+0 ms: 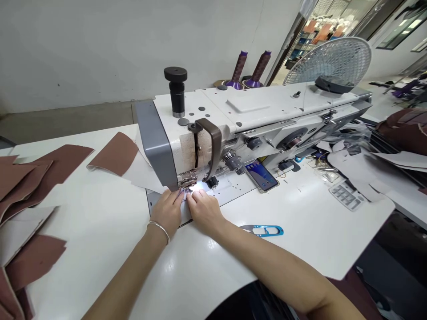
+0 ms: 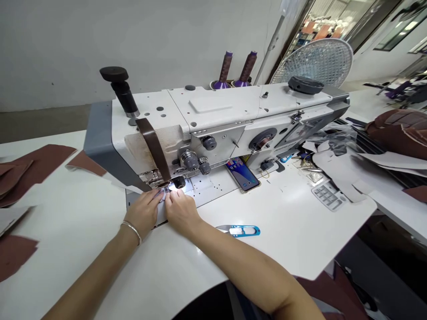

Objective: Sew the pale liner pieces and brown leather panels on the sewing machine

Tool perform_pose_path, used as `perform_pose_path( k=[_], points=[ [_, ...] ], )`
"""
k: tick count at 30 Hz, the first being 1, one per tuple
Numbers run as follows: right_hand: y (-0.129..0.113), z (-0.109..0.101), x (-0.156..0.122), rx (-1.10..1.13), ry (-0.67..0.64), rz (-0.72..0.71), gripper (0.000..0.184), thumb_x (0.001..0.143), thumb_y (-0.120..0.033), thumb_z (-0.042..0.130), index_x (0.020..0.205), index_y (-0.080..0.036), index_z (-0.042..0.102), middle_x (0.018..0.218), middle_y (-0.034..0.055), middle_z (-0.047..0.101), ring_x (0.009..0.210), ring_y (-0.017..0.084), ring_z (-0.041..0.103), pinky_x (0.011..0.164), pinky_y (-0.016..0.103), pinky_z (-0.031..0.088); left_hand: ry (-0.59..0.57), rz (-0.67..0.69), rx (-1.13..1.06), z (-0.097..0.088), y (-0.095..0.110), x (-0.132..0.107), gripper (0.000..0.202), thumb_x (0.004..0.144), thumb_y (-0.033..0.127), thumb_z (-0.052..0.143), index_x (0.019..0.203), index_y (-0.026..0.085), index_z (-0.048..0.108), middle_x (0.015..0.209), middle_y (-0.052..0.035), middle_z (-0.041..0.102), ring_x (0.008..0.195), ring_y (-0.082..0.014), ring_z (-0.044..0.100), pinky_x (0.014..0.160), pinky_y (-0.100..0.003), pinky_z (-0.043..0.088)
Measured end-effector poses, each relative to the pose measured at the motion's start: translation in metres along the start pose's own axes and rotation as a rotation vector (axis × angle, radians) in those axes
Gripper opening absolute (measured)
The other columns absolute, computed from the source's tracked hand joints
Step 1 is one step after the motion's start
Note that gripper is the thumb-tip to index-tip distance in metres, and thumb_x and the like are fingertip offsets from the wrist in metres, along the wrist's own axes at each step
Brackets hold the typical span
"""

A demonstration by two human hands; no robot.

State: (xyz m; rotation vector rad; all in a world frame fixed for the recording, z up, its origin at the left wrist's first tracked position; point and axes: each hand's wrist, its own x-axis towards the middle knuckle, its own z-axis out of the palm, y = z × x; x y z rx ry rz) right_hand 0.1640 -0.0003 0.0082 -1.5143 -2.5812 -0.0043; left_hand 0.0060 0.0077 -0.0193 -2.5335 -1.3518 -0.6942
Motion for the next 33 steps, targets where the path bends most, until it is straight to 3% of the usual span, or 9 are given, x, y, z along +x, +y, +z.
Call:
perform_pose_path(
  k=[10,18,23,26,30,33],
  points=[
    [-0.001,0.005,-0.002,-0.009,0.058,0.023,0.016,0.092,-0.012,0.040,0.088,-0.018,0.055,0.078,0.0044,0.054,0.076,0.017,0.046,0.057,0.027,0.026,-0.044,-0.069,0.025,-0.007,0.000,0.000,0.038,0.078,0.006,0.039,0.107,0.013,0.063,0.098,-0.0138,0.064,0.099,-0.0265,0.056,0.088,-0.044,0.047],
    [-0.001,-0.002,-0.005,0.005,0.034,0.017,0.017,0.094,-0.015,0.039,0.101,-0.019,0.054,0.083,0.0036,0.057,0.077,0.016,0.046,0.057,0.027,0.028,-0.130,-0.003,0.024,-0.025,-0.010,0.004,0.027,0.089,0.028,0.044,0.103,0.016,0.062,0.095,-0.0120,0.064,0.088,-0.0252,0.056,0.075,-0.040,0.049],
    [0.002,-0.004,-0.004,0.038,0.026,0.036,0.016,0.093,-0.015,0.041,0.099,-0.021,0.055,0.086,0.0030,0.058,0.079,0.015,0.047,0.056,0.026,0.026,-0.186,0.059,-0.011,-0.024,-0.004,0.001,0.032,0.085,0.012,0.038,0.106,0.014,0.061,0.101,-0.0137,0.063,0.088,-0.0230,0.056,0.081,-0.040,0.048],
    [0.003,-0.005,-0.004,0.096,0.038,0.062,0.014,0.092,-0.018,0.044,0.093,-0.021,0.058,0.087,0.0022,0.058,0.079,0.014,0.047,0.055,0.026,0.025,-0.102,0.029,-0.014,-0.023,-0.002,0.001,0.027,0.086,0.014,0.039,0.097,0.017,0.064,0.093,-0.0108,0.064,0.083,-0.0206,0.055,0.076,-0.036,0.049],
    [0.004,-0.005,-0.002,0.179,0.080,0.072,0.018,0.093,-0.028,0.046,0.090,-0.021,0.062,0.087,0.0022,0.059,0.081,0.014,0.048,0.057,0.025,0.026,0.051,-0.113,-0.096,-0.020,0.001,0.005,0.029,0.091,0.023,0.039,0.078,0.021,0.066,0.081,-0.0062,0.060,0.077,-0.0170,0.054,0.069,-0.030,0.050],
    [0.006,-0.004,0.002,0.257,0.084,0.126,0.024,0.095,-0.026,0.042,0.086,-0.022,0.064,0.083,0.0007,0.060,0.077,0.013,0.051,0.058,0.024,0.028,0.087,-0.177,-0.177,-0.017,0.003,0.006,0.030,0.092,0.025,0.039,0.080,0.020,0.066,0.077,-0.0051,0.059,0.075,-0.0169,0.053,0.068,-0.030,0.050]
  ],
)
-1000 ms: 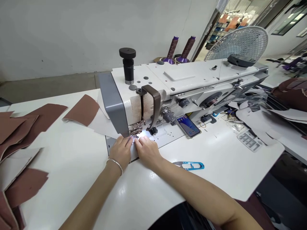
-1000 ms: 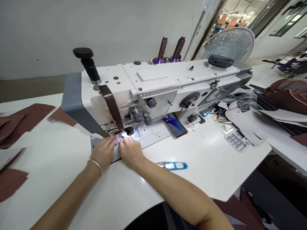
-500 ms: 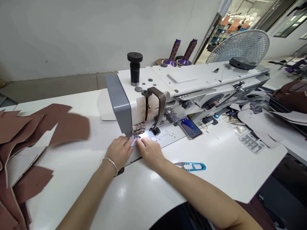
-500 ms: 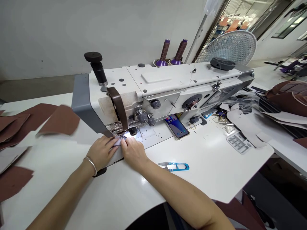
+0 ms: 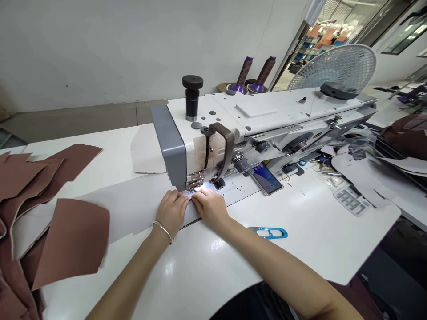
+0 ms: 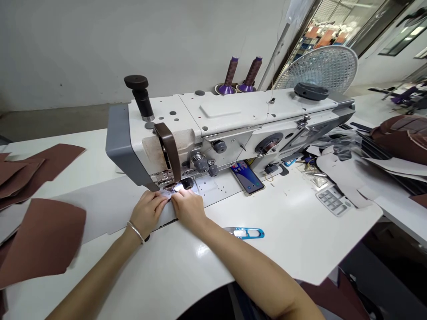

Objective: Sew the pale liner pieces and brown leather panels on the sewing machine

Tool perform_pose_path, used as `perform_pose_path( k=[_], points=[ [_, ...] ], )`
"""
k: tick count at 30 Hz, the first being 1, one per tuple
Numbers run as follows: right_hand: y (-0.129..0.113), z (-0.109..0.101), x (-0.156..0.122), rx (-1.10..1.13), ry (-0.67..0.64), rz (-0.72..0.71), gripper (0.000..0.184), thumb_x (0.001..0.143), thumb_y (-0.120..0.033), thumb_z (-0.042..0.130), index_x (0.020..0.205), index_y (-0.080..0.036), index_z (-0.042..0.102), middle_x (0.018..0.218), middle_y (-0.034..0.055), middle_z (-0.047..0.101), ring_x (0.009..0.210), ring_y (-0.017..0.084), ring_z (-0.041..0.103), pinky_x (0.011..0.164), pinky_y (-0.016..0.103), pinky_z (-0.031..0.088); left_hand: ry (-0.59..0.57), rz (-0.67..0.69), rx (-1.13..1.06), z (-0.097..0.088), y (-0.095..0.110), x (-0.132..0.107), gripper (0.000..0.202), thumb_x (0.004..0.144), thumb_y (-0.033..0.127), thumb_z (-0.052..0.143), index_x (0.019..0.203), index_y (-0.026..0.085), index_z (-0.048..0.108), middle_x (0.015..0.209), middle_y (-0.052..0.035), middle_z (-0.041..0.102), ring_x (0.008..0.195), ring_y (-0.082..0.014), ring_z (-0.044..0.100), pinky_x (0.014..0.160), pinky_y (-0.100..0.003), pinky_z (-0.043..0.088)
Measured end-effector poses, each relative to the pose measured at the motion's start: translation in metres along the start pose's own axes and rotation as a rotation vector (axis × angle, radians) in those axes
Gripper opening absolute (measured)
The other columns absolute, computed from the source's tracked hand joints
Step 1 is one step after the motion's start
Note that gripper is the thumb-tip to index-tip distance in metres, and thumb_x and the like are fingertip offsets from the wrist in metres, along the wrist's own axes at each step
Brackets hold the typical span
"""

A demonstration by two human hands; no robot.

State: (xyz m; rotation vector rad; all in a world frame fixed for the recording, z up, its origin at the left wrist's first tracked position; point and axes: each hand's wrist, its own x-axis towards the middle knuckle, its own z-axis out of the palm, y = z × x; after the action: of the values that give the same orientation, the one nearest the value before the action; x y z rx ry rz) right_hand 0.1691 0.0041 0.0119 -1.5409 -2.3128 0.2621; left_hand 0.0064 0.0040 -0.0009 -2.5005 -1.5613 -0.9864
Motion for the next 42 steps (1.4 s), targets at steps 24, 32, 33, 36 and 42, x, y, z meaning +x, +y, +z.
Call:
perform_pose_path(
  k=[24,32,33,36,42],
  points=[
    [-0.005,0.006,-0.011,-0.220,-0.004,-0.064,0.016,0.090,-0.014,0.044,0.088,-0.020,0.059,0.078,0.0025,0.057,0.068,0.014,0.044,0.052,0.029,0.017,-0.126,0.007,0.061,0.011,-0.006,-0.006,0.032,0.085,0.012,0.041,0.097,0.025,0.069,0.097,-0.0077,0.063,0.084,-0.0204,0.051,0.072,-0.033,0.044],
    [-0.004,0.008,-0.009,-0.222,-0.021,-0.087,0.018,0.092,-0.015,0.041,0.097,-0.018,0.058,0.081,0.0038,0.057,0.071,0.015,0.046,0.054,0.029,0.021,-0.182,0.045,0.151,0.009,-0.010,-0.003,0.036,0.083,0.008,0.041,0.102,0.025,0.067,0.104,-0.0072,0.067,0.083,-0.0220,0.053,0.068,-0.035,0.044],
    [-0.004,0.009,-0.009,-0.223,-0.020,-0.090,0.019,0.092,-0.016,0.041,0.098,-0.018,0.058,0.081,0.0040,0.057,0.072,0.015,0.046,0.054,0.029,0.021,-0.187,0.043,0.155,0.009,-0.011,-0.003,0.037,0.083,0.008,0.041,0.102,0.025,0.067,0.103,-0.0073,0.067,0.083,-0.0222,0.052,0.069,-0.035,0.044],
    [-0.003,0.010,-0.009,-0.231,-0.012,-0.091,0.020,0.093,-0.017,0.040,0.102,-0.017,0.057,0.081,0.0043,0.057,0.072,0.015,0.046,0.054,0.029,0.021,-0.202,0.042,0.158,0.010,-0.013,-0.002,0.037,0.082,0.008,0.041,0.103,0.024,0.067,0.098,-0.0077,0.067,0.085,-0.0230,0.052,0.071,-0.036,0.044],
    [-0.005,0.008,-0.009,-0.237,-0.023,-0.073,0.018,0.091,-0.014,0.040,0.093,-0.018,0.057,0.078,0.0036,0.056,0.069,0.015,0.045,0.053,0.029,0.019,-0.204,0.029,0.153,0.014,-0.020,-0.002,0.037,0.084,0.009,0.040,0.105,0.024,0.066,0.090,-0.0087,0.066,0.091,-0.0246,0.052,0.078,-0.039,0.044]
  ],
)
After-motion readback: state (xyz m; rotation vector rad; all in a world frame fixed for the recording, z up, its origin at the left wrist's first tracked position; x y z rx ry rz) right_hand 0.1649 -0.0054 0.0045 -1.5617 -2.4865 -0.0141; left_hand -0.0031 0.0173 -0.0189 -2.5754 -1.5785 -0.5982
